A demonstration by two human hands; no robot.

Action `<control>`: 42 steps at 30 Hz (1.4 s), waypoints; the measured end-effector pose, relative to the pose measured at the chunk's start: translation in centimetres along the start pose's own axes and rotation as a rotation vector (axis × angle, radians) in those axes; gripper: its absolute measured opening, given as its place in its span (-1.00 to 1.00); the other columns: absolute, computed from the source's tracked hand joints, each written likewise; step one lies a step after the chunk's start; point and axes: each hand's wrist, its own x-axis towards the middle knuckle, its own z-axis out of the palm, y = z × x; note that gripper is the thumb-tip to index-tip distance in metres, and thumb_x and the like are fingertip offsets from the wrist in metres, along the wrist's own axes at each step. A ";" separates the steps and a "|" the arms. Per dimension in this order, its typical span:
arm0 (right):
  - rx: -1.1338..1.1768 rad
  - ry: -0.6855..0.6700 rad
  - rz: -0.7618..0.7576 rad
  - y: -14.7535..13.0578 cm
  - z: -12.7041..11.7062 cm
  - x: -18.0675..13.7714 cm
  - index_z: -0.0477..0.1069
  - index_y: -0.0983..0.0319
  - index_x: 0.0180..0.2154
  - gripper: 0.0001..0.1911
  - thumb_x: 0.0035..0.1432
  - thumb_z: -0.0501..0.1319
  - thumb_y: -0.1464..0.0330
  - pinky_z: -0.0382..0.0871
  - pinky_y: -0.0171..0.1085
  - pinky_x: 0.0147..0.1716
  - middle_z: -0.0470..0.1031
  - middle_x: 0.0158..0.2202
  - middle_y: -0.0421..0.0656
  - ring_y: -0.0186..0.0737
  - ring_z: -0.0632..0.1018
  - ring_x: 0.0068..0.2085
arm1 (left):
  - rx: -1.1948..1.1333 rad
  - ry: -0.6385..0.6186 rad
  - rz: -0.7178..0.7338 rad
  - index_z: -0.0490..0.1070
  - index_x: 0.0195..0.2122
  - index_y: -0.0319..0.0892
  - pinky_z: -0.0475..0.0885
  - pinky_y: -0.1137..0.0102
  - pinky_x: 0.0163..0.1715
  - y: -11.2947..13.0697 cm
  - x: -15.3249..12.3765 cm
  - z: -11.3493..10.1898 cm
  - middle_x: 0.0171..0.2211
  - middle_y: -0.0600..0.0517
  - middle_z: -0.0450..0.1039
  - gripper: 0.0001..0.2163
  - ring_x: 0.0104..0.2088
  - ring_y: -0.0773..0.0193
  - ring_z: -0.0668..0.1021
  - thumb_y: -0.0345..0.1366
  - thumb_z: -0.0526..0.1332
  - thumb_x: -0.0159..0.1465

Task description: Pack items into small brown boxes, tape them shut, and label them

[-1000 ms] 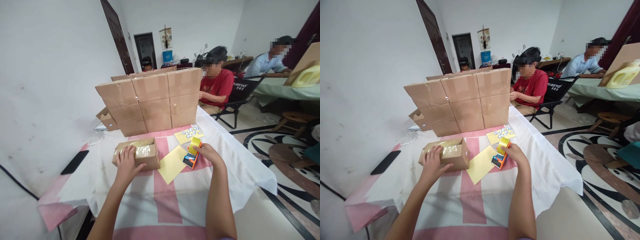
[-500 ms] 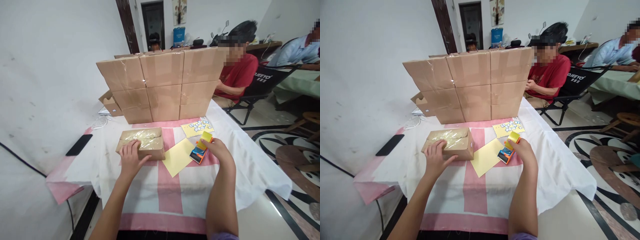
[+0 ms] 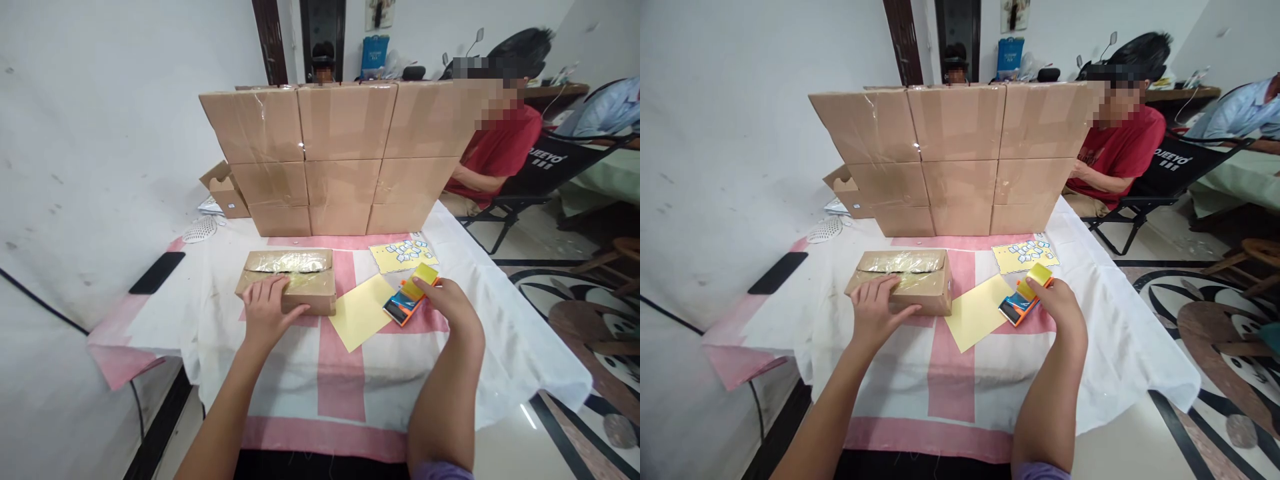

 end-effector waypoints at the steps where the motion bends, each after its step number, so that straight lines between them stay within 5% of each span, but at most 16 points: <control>1: 0.001 0.001 0.000 0.1 0.0 0.0 0.59 0.31 -0.27 -0.54 0.04 0.38 0.02 0.44 -0.20 -0.35 0.69 -0.23 0.07 0.02 0.65 -0.24 | 0.013 0.022 0.026 0.45 0.07 -0.20 0.22 0.09 0.11 0.0 0.0 0.0 0.04 -0.24 0.57 -0.43 0.03 -0.13 0.54 0.18 0.32 0.25; 11: 0.022 -0.035 0.005 -0.5 0.0 -0.8 0.58 0.26 -0.28 -0.59 0.10 0.34 0.02 0.43 -0.19 -0.20 0.69 -0.16 0.02 0.03 0.65 -0.14 | 0.049 0.146 0.122 0.31 0.20 -0.20 0.20 0.05 0.18 0.0 -0.3 0.1 0.16 -0.30 0.47 -0.39 0.13 -0.17 0.50 0.09 0.34 0.28; 18: -0.202 0.146 0.073 -0.1 -0.7 -0.6 0.41 0.19 -0.41 -0.57 0.09 0.28 -0.05 0.31 -0.16 -0.36 0.60 -0.40 -0.04 0.00 0.56 -0.32 | -0.027 0.134 0.136 0.20 0.29 -0.23 0.22 0.00 0.26 -0.4 -0.3 -0.3 0.23 -0.34 0.39 -0.38 0.27 -0.18 0.39 -0.04 0.32 0.33; 24: -0.124 0.380 -0.077 -0.6 -1.1 -2.4 0.35 0.15 -0.38 -0.59 0.12 0.26 -0.05 0.26 -0.18 -0.38 0.48 -0.50 -0.17 -0.07 0.50 -0.39 | -0.040 0.200 0.041 0.32 0.18 -0.17 0.18 -0.02 0.28 -1.6 1.2 -2.2 0.10 -0.23 0.50 -0.62 0.16 -0.07 0.50 -0.14 0.21 0.40; 28: 0.066 0.281 -0.413 -4.1 1.8 -5.1 0.44 0.18 -0.37 -0.65 0.22 0.23 0.03 0.32 -0.19 -0.34 0.51 -0.43 -0.16 -0.14 0.51 -0.36 | 0.009 0.017 -0.082 0.40 0.09 -0.14 0.08 -0.05 0.30 -2.2 2.6 -3.4 0.07 -0.18 0.54 -0.65 0.12 -0.06 0.53 -0.03 0.13 0.44; 33: 0.067 0.014 -0.851 -8.7 9.0 -7.7 0.54 0.19 -0.12 -0.74 0.33 0.19 0.18 0.43 -0.06 0.02 0.50 -0.06 -0.03 -0.01 0.52 0.00 | -0.012 -0.202 -0.165 0.41 0.16 -0.05 0.03 -0.05 0.32 -2.5 3.7 -4.6 0.28 -0.14 0.41 -0.59 0.30 -0.10 0.39 0.05 0.11 0.43; 36: -0.017 -0.089 -0.920 -10.2 12.2 -8.5 0.47 0.20 0.08 -0.66 0.34 0.22 0.21 0.39 0.06 0.16 0.43 0.09 0.04 0.08 0.45 0.13 | -0.003 -0.344 -0.214 0.38 0.23 0.01 0.03 -0.10 0.27 -2.9 4.3 -5.3 0.39 -0.11 0.27 -0.51 0.41 -0.19 0.21 0.13 0.14 0.38; 39: -0.055 -0.123 -0.940 -10.6 13.5 -8.7 0.44 0.22 0.12 -0.63 0.34 0.22 0.24 0.40 0.11 0.17 0.41 0.13 0.04 0.13 0.42 0.14 | -0.042 -0.448 -0.214 0.40 0.20 0.04 0.01 -0.10 0.26 -3.5 4.8 -5.8 0.26 -0.08 0.44 -0.51 0.33 -0.16 0.32 0.15 0.18 0.36; 42: -0.060 -0.135 -0.959 -10.5 13.7 -8.5 0.42 0.24 0.15 -0.61 0.35 0.22 0.27 0.39 0.11 0.18 0.42 0.16 0.03 0.14 0.39 0.16 | -0.032 -0.342 -0.119 0.41 0.17 0.01 0.03 -0.04 0.23 -3.6 5.1 -6.0 0.20 -0.09 0.47 -0.54 0.24 -0.09 0.42 0.11 0.23 0.35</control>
